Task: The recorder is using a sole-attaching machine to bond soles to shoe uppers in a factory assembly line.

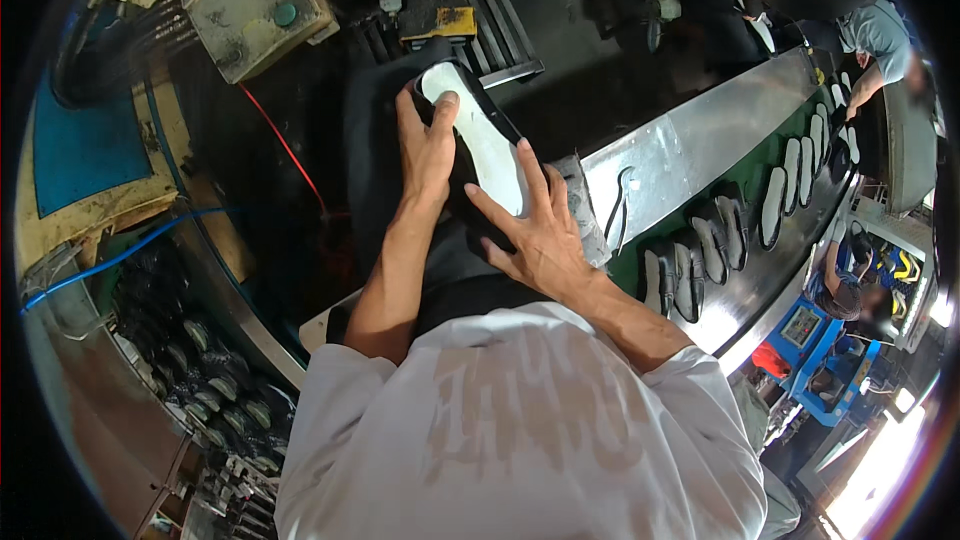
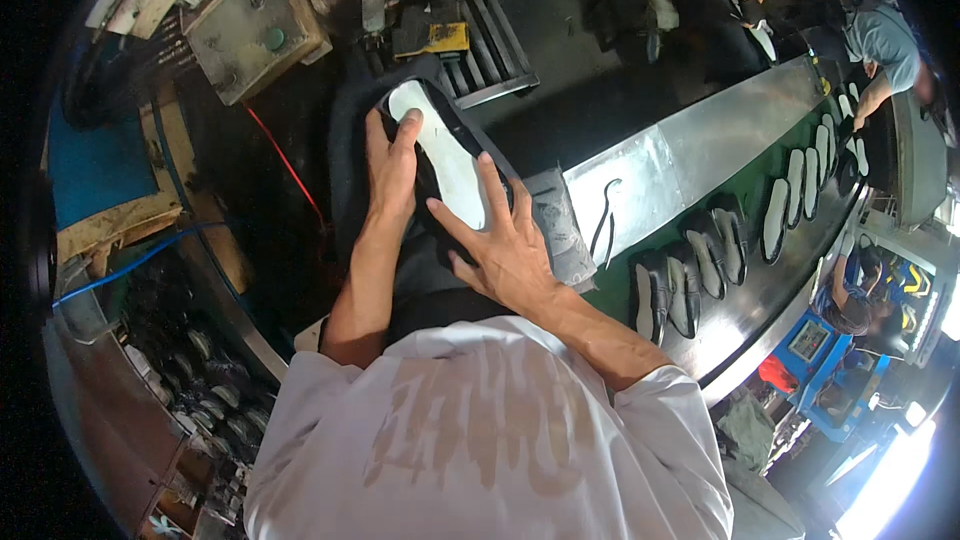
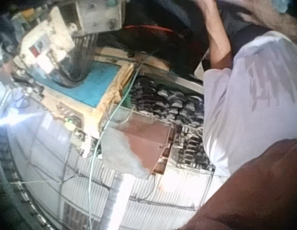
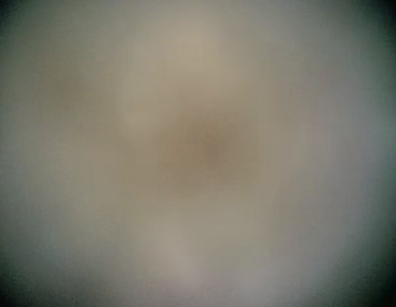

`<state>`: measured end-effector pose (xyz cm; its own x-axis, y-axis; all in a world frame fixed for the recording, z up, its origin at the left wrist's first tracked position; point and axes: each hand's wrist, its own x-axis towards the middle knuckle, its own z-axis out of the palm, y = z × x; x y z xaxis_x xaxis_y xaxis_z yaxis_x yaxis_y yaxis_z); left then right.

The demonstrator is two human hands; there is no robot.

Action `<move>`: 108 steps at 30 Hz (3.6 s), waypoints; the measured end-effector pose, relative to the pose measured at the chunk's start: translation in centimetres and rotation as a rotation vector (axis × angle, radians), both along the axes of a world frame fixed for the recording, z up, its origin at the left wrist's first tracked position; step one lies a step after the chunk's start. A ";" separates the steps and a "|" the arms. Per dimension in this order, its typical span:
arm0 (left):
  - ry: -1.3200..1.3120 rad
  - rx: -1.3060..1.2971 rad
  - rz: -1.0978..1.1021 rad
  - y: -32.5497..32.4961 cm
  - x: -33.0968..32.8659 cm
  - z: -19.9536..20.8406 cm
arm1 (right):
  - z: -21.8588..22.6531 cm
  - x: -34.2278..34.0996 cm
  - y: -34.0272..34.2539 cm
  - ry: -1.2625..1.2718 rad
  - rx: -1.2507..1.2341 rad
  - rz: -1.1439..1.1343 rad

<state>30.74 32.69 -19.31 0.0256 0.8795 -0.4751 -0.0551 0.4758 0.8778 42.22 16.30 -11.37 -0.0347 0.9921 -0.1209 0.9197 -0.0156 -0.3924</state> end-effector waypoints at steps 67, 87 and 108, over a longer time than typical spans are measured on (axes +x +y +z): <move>0.522 0.622 -0.043 8.1 -12.8 14.0 | 4.8 -0.4 46.0 -0.038 0.856 0.083; 1.007 0.980 -0.232 7.7 -12.5 10.2 | 4.7 4.5 53.8 0.256 0.689 0.157; 0.192 0.060 -0.551 -4.3 -8.9 2.3 | -23.8 17.8 -16.3 -0.195 -0.016 -1.099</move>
